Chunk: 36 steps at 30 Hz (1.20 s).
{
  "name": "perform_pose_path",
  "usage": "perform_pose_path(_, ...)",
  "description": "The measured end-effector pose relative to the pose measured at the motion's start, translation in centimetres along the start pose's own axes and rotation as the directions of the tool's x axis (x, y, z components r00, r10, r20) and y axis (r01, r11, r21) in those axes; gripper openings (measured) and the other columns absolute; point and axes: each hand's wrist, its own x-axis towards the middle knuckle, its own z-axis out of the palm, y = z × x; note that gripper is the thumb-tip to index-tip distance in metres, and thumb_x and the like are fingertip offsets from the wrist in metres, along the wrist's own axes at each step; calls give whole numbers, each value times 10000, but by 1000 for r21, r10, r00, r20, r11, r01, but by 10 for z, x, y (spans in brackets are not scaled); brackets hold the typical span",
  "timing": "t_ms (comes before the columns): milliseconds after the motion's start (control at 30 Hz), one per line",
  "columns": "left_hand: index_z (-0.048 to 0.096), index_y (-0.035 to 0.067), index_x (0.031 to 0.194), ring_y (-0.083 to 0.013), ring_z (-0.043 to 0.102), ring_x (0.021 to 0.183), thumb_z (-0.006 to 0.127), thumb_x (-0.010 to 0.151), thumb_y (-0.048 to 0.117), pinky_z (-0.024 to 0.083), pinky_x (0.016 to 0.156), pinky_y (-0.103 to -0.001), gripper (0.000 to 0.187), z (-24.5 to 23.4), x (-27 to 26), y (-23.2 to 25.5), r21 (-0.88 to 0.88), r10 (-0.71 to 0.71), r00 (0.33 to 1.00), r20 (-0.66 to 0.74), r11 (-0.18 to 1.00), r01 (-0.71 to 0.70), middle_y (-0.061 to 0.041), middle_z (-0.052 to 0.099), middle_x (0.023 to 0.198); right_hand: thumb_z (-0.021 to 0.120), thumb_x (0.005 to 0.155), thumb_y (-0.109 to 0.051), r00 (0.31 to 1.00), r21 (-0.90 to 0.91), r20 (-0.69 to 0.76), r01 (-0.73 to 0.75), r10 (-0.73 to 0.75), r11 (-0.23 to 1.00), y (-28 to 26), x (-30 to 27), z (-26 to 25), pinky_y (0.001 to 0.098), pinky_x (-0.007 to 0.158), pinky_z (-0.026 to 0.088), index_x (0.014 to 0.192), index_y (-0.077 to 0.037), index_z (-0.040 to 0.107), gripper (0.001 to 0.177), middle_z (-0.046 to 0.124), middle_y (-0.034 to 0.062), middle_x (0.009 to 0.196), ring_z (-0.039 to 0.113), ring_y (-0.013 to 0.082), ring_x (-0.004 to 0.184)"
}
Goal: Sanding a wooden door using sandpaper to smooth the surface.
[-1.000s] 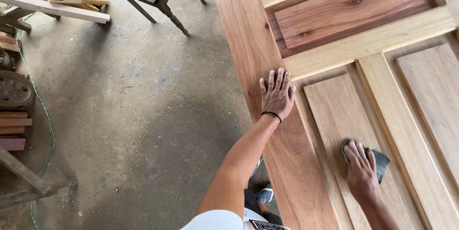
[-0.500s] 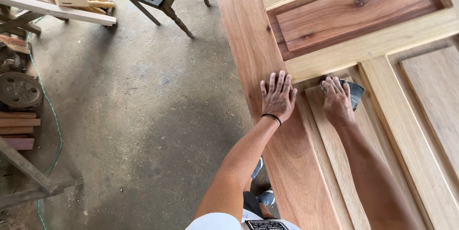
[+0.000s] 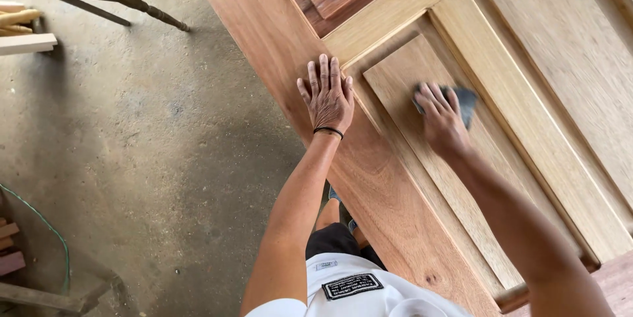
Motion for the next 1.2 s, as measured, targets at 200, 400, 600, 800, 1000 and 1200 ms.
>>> perform_pose_path(200,306,165,1275,-271,218,1264,326,887,379,142,1004,-511,444,1,0,-1,-18,-7,1000,19,1000,8,-50,270,1353,446,802,-55,999,-30,-32,14,-15,999,20,77,49,405,945,237,1120,-69,490,322,481,102,1215,386,243,1176)
perform_pose_path(400,345,173,1255,-259,247,1245,335,882,365,168,991,-499,419,3,-2,-2,24,-2,999,-32,1000,3,-43,306,1331,443,746,-11,1000,-3,18,9,-9,1000,-16,-26,-40,386,967,229,1142,-53,464,399,424,117,1278,354,250,1215)
perform_pose_path(600,345,158,1254,-272,250,1244,345,876,372,156,989,-505,434,2,-1,0,24,0,998,-67,1000,1,-60,317,1324,434,785,-25,993,-84,-9,-119,118,989,0,-83,-34,366,1001,242,1131,-62,506,355,463,107,1256,390,238,1201)
perform_pose_path(800,334,139,1260,-286,238,1248,336,880,365,149,990,-518,442,-2,2,0,-15,3,999,-39,1000,-3,-75,299,1335,427,776,-22,996,-12,-84,9,-10,1000,27,50,22,399,963,235,1108,-38,502,341,481,133,1218,397,272,1179)
perform_pose_path(1000,347,138,1252,-291,257,1239,348,879,352,165,982,-526,431,-2,-1,-1,-32,18,999,-44,999,-19,-76,313,1327,424,812,-47,1000,-56,-27,-8,7,998,27,57,21,403,927,281,1136,-49,478,329,469,130,1224,379,270,1175)
perform_pose_path(1200,335,146,1261,-284,261,1238,348,877,358,174,978,-518,438,-2,-1,1,3,22,999,-45,1000,-22,-74,316,1324,414,724,9,998,-89,-24,-57,55,994,10,-71,-33,380,977,267,1117,-33,496,404,461,128,1256,388,265,1204)
